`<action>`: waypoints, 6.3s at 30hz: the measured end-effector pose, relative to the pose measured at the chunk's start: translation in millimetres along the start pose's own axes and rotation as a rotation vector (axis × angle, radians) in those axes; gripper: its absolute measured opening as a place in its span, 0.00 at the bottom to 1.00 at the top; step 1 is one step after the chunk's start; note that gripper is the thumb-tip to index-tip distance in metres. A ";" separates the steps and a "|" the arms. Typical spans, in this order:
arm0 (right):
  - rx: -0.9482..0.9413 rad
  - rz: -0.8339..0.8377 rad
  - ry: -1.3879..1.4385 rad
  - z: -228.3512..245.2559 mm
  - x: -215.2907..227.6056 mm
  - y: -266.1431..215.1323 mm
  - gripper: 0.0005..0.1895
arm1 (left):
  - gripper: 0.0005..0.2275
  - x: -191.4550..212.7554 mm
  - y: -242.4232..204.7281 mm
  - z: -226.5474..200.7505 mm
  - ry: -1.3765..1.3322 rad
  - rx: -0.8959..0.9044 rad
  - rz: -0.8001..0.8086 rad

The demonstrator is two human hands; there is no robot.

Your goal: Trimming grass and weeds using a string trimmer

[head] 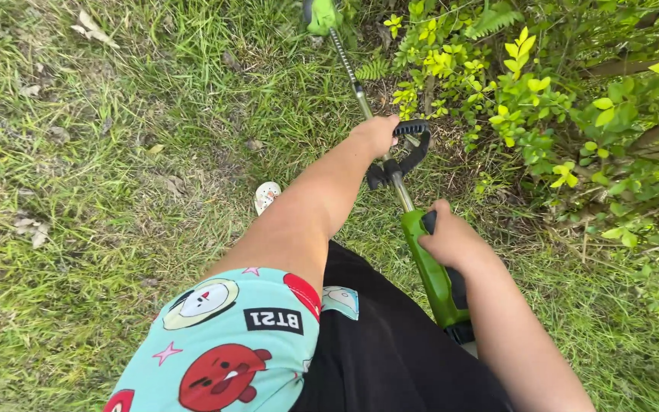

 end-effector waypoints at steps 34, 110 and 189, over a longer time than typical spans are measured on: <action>0.313 0.102 -0.379 94.3 5.0 11.1 0.32 | 0.13 2.0 -129.5 125.2 -0.210 0.306 -0.264; 0.071 0.017 -0.231 339.6 236.0 107.9 0.34 | 0.17 370.7 -40.6 223.9 -0.187 0.046 -0.169; 0.218 0.084 -0.430 502.1 156.7 46.2 0.32 | 0.13 353.7 -201.6 374.2 -0.236 0.192 -0.327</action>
Point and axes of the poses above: each hand's wrist, its own y-axis towards the middle knuckle, its own x-axis out of the back of the hand, z = x × y, the point moved 4 cm from there along y, towards the middle knuckle, and after that the axes turned 10 degrees about z, right-handed, at the moved point
